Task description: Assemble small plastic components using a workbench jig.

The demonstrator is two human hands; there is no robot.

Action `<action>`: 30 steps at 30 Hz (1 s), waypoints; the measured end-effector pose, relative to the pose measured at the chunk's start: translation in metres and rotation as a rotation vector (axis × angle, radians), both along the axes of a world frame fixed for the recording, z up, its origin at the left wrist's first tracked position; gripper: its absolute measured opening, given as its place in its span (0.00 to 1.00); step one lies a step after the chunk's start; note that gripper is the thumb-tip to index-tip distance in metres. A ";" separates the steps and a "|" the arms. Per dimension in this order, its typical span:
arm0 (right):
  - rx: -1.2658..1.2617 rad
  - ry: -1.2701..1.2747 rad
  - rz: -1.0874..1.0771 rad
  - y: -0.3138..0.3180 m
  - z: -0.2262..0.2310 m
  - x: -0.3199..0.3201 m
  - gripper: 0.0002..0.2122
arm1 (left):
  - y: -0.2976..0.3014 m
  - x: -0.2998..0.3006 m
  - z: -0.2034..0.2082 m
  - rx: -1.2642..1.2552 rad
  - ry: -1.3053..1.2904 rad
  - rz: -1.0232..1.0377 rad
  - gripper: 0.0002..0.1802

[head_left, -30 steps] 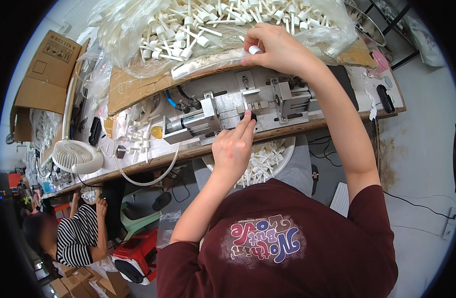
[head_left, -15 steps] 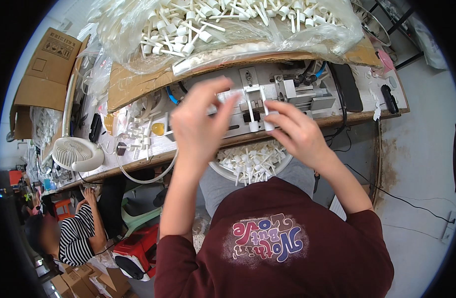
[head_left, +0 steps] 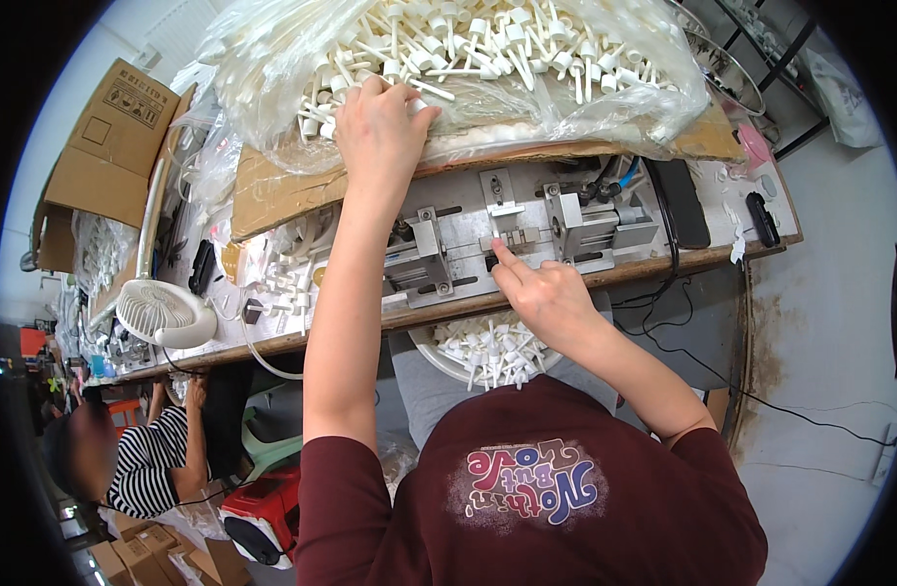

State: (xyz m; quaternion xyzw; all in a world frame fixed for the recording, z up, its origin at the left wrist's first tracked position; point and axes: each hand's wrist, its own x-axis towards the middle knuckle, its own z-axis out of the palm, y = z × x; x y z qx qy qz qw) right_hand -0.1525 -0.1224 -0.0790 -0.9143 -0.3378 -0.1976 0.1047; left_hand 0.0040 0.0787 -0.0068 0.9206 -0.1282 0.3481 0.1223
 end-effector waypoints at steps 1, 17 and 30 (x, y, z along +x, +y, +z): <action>-0.040 0.045 -0.009 -0.002 0.000 0.000 0.09 | -0.002 -0.005 0.003 -0.097 0.027 -0.049 0.17; 0.273 0.207 -0.570 0.080 0.115 0.272 0.46 | -0.002 -0.200 -0.012 -0.517 0.256 -0.359 0.19; 0.136 0.263 -0.452 0.077 0.113 0.288 0.37 | -0.010 -0.208 -0.043 -0.539 0.355 -0.484 0.18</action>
